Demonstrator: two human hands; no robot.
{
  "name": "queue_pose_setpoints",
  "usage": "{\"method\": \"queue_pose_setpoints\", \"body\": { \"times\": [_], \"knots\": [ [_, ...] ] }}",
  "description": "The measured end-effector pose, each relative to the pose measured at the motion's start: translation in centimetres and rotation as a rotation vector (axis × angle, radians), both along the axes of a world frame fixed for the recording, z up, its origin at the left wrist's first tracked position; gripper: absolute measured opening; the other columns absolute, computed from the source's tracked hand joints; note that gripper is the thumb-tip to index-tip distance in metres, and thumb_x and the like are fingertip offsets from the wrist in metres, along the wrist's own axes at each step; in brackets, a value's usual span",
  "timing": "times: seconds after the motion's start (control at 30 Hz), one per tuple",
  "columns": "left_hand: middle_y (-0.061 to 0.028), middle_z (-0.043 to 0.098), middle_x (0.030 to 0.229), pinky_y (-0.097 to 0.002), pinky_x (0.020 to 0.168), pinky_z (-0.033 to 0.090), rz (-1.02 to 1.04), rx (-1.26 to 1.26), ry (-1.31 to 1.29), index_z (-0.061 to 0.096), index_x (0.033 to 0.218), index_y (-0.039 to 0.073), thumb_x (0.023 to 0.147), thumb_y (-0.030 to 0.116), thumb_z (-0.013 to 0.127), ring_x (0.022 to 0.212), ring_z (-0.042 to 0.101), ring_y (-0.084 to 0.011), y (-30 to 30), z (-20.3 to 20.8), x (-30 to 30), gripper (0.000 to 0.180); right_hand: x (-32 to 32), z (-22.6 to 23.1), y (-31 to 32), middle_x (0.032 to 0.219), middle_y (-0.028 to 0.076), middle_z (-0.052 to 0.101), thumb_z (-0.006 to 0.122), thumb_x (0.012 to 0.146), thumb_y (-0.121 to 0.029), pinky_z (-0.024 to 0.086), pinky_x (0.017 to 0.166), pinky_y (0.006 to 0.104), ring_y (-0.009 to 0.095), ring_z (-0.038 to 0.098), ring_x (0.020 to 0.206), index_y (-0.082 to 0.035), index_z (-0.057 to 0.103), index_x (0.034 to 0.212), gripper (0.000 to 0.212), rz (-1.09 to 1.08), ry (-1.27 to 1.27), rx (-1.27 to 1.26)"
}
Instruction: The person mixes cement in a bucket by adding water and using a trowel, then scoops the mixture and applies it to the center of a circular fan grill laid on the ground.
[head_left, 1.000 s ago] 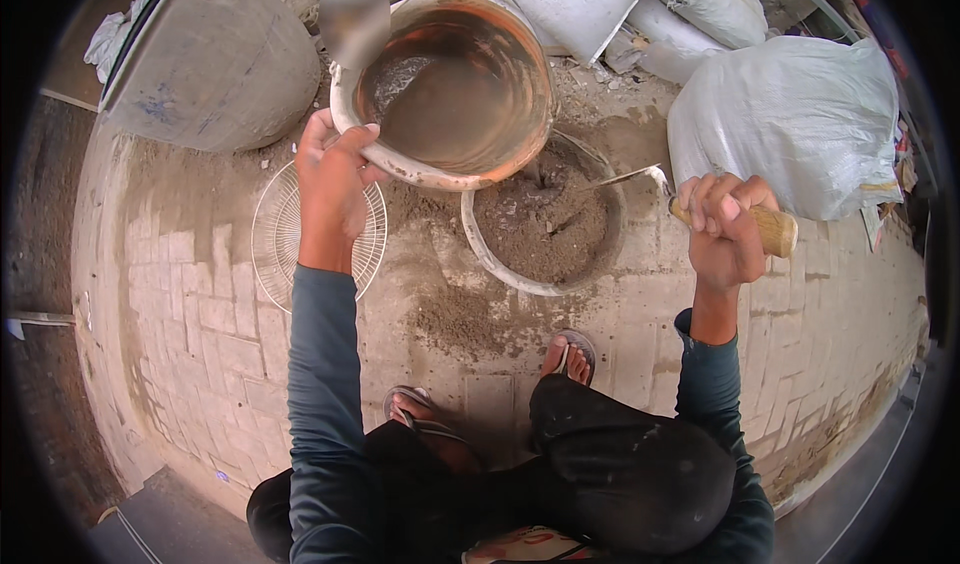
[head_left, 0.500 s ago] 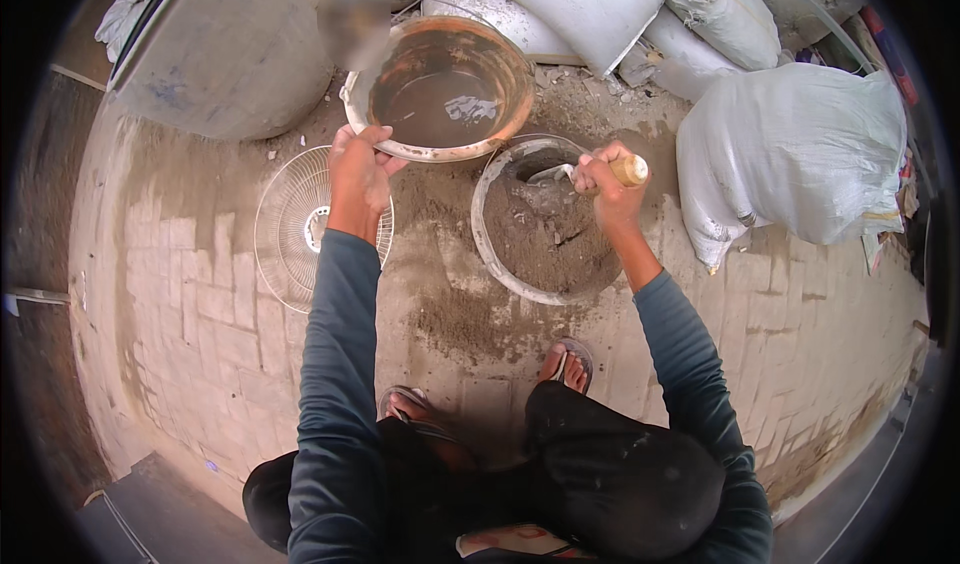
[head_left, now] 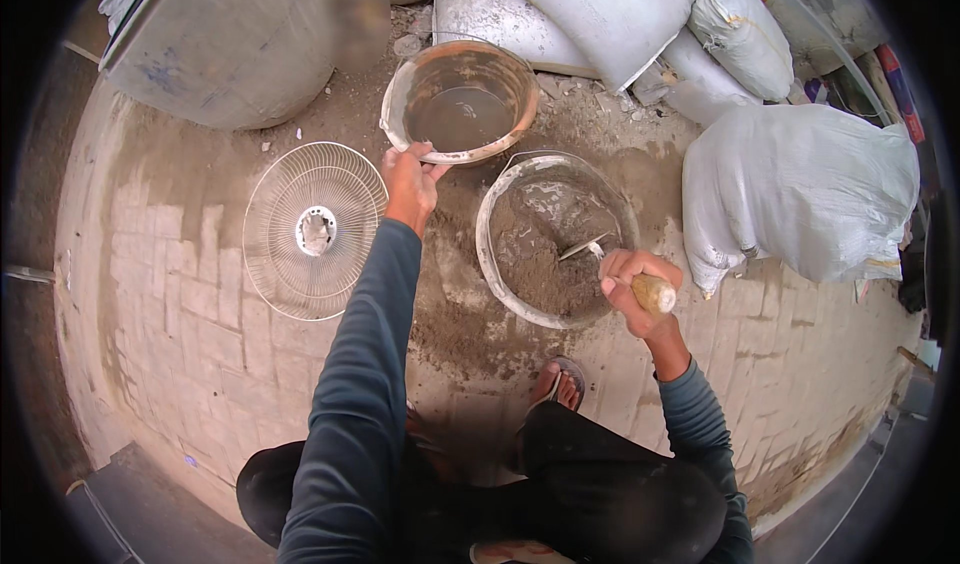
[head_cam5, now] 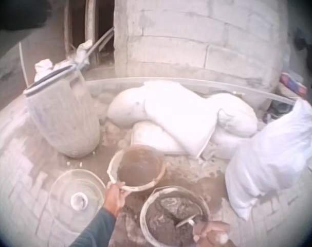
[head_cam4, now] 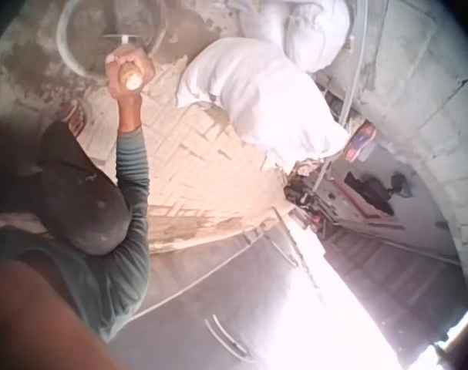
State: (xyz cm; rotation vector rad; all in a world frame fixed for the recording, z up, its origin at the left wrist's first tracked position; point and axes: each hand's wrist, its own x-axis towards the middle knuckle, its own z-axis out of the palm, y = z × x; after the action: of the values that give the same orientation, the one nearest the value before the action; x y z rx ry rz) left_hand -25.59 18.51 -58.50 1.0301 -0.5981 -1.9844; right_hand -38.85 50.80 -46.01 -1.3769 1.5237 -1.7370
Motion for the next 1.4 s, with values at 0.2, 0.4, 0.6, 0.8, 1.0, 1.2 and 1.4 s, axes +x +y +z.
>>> {"method": "queue_pose_setpoints", "body": {
  "times": [0.2, 0.4, 0.6, 0.8, 1.0, 1.2, 1.4],
  "knots": [
    [-0.0202, 0.057, 0.123, -0.049, 0.088, 0.057, -0.201, -0.022, -0.202, 0.037, 0.133, 0.001, 0.096, 0.013, 0.064, 0.103, 0.066, -0.0355, 1.0, 1.5, 4.4, 0.047, -0.2, 6.1, -4.8, 0.069, 0.005, 0.056, 0.064, 0.084, 0.009, 0.045, 0.057, 0.0304, 0.015, 0.051, 0.061, -0.003, 0.05, 0.074, 0.021, 0.089, -0.279, -0.235],
    [-0.0164, 0.058, 0.117, -0.0457, 0.089, 0.057, -0.973, -0.044, -0.455, 0.04, 0.138, 0.001, 0.098, 0.027, 0.065, 0.102, 0.066, -0.0312, 5.9, 3.8, 7.2, 0.054, -1.8, -1.6, -11.7, 0.071, 0.002, 0.059, 0.072, 0.08, 0.001, 0.045, 0.062, 0.028, 0.008, 0.052, 0.067, -0.004, 0.053, 0.071, 0.022, -0.06, -0.124, 0.012],
    [-0.0094, 0.064, 0.106, -0.037, 0.071, 0.059, -0.764, -0.091, -0.4, 0.052, 0.132, 0.001, 0.096, 0.023, 0.067, 0.086, 0.067, -0.0177, 12.1, 5.5, 7.1, 0.045, -2.3, -0.9, -9.8, 0.068, 0.002, 0.055, 0.07, 0.08, 0.002, 0.041, 0.058, 0.0284, 0.009, 0.048, 0.062, -0.005, 0.051, 0.068, 0.024, 0.128, -0.24, 0.079],
    [0.0001, 0.062, 0.081, -0.0251, 0.062, 0.049, -0.611, -0.489, -0.6, 0.063, 0.112, -0.006, 0.092, 0.011, 0.066, 0.067, 0.055, -0.0069, 12.4, 2.6, 6.0, 0.027, -0.5, 3.9, -3.9, 0.063, 0.005, 0.052, 0.066, 0.082, 0.005, 0.041, 0.056, 0.0315, 0.015, 0.046, 0.058, -0.005, 0.046, 0.071, 0.025, 0.114, -0.272, -0.184],
    [-0.0058, 0.069, 0.102, -0.0271, 0.08, 0.048, -0.611, -0.454, -0.393, 0.059, 0.13, -0.009, 0.091, 0.006, 0.064, 0.088, 0.059, -0.0114, 9.9, 2.6, 1.6, 0.042, -2.4, -2.6, -1.1, 0.066, 0.007, 0.054, 0.065, 0.082, 0.009, 0.043, 0.058, 0.031, 0.014, 0.048, 0.06, -0.004, 0.048, 0.073, 0.023, -0.002, -0.04, 0.044],
    [-0.0023, 0.064, 0.096, -0.0277, 0.07, 0.053, -0.815, -0.269, -0.446, 0.047, 0.147, 0.002, 0.095, 0.012, 0.066, 0.085, 0.06, -0.0117, 8.9, 4.1, 5.8, 0.057, -2.7, 5.1, -5.7, 0.068, 0.008, 0.057, 0.061, 0.083, 0.01, 0.046, 0.06, 0.0315, 0.014, 0.051, 0.061, -0.005, 0.051, 0.075, 0.02, 0.113, -0.32, -0.261],
    [-0.0013, 0.061, 0.091, -0.0276, 0.063, 0.054, -0.778, -0.227, -0.304, 0.038, 0.154, 0.009, 0.095, 0.006, 0.061, 0.073, 0.06, -0.01, 11.0, 4.3, 5.5, 0.064, -2.5, -1.4, -14.1, 0.067, 0.003, 0.056, 0.069, 0.078, 0.003, 0.044, 0.057, 0.0279, 0.011, 0.052, 0.059, -0.006, 0.052, 0.069, 0.021, -0.007, -0.31, -0.038]
  ]
}}
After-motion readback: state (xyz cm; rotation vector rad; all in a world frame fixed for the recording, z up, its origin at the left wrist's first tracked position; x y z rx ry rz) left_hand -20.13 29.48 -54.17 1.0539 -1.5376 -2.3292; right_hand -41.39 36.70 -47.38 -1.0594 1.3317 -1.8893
